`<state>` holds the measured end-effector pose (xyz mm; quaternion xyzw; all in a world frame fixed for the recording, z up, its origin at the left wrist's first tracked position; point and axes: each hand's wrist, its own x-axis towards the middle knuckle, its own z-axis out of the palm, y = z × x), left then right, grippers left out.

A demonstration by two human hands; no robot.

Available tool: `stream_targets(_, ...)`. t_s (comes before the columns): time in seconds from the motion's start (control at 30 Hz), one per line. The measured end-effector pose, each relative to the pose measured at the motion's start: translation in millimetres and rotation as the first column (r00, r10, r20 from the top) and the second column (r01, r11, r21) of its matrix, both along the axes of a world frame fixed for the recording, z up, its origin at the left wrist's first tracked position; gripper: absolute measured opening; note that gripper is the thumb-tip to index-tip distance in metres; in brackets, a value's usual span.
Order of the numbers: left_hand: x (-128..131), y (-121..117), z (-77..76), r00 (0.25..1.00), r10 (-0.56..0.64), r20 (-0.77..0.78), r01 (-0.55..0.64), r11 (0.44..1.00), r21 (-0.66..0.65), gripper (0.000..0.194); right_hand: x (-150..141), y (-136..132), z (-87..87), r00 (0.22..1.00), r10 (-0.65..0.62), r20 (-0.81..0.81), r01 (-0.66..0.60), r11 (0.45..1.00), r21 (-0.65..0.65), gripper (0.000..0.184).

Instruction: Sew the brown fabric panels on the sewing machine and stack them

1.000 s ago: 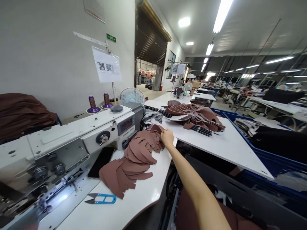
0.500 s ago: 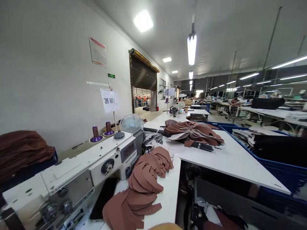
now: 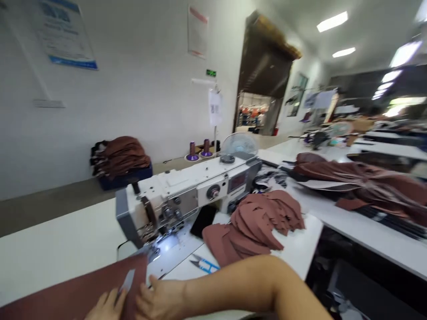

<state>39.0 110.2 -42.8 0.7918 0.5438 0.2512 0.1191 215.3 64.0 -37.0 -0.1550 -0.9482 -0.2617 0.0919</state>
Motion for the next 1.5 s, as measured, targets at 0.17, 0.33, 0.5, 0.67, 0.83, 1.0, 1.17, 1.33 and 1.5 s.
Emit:
stream_targets(0.17, -14.6, -4.0, 27.3, 0.823, -0.261, -0.504, 0.047, 0.916, -0.398, 0.042, -20.5, 7.2, -11.8, 0.999, 0.008, -0.038, -0.004, 0.995, 0.099, 0.033)
stream_targets(0.33, 4.2, 3.5, 38.5, 0.853, -0.235, -0.467, 0.023, 0.909, -0.416, 0.036, -36.5, 7.2, -20.1, 0.972, -0.179, -0.15, 0.18, 0.984, -0.005, 0.034)
stream_targets(0.5, 18.5, 0.3, 21.1, 0.897, -0.272, -0.347, 0.13, 0.915, -0.382, 0.04, -5.5, 2.8, -23.5, 0.945, -0.207, -0.252, 0.164, 0.97, -0.182, 0.029)
stream_targets(0.67, 37.8, 0.5, 14.7, 0.911, -0.251, -0.327, 0.107, 0.91, -0.402, 0.044, 23.8, 1.7, -18.6, 0.94, -0.193, -0.283, 0.111, 0.953, -0.283, 0.027)
stream_targets(0.83, 47.9, 5.1, 16.6, 0.901, -0.301, -0.313, 0.163, 0.903, -0.398, 0.034, 25.8, 1.0, -16.5, 0.932, -0.171, -0.319, 0.081, 0.957, -0.277, 0.024)
stream_targets(1.0, 51.1, 6.7, 7.4, 0.916, -0.3, -0.268, 0.198, 0.916, -0.349, 0.04, 27.3, 1.1, -19.1, 0.907, -0.182, -0.381, 0.088, 0.964, -0.251, 0.026)
stream_targets(1.17, 57.5, 8.7, 2.6, 0.926, -0.283, -0.249, 0.181, 0.913, -0.365, 0.043, 30.3, 1.3, -26.9, 0.905, -0.21, -0.37, 0.117, 0.959, -0.258, 0.025)
stream_targets(1.33, 62.1, 11.3, 8.8, 0.911, -0.297, -0.285, 0.163, 0.896, -0.413, 0.047, 30.7, 1.0, -28.8, 0.902, -0.218, -0.373, 0.118, 0.955, -0.273, 0.024)
stream_targets(1.5, 62.9, 10.1, 12.1, 0.903, -0.307, -0.301, 0.163, 0.893, -0.419, 0.039, 31.3, 0.4, -24.8, 0.905, -0.22, -0.365, 0.115, 0.951, -0.289, 0.022)
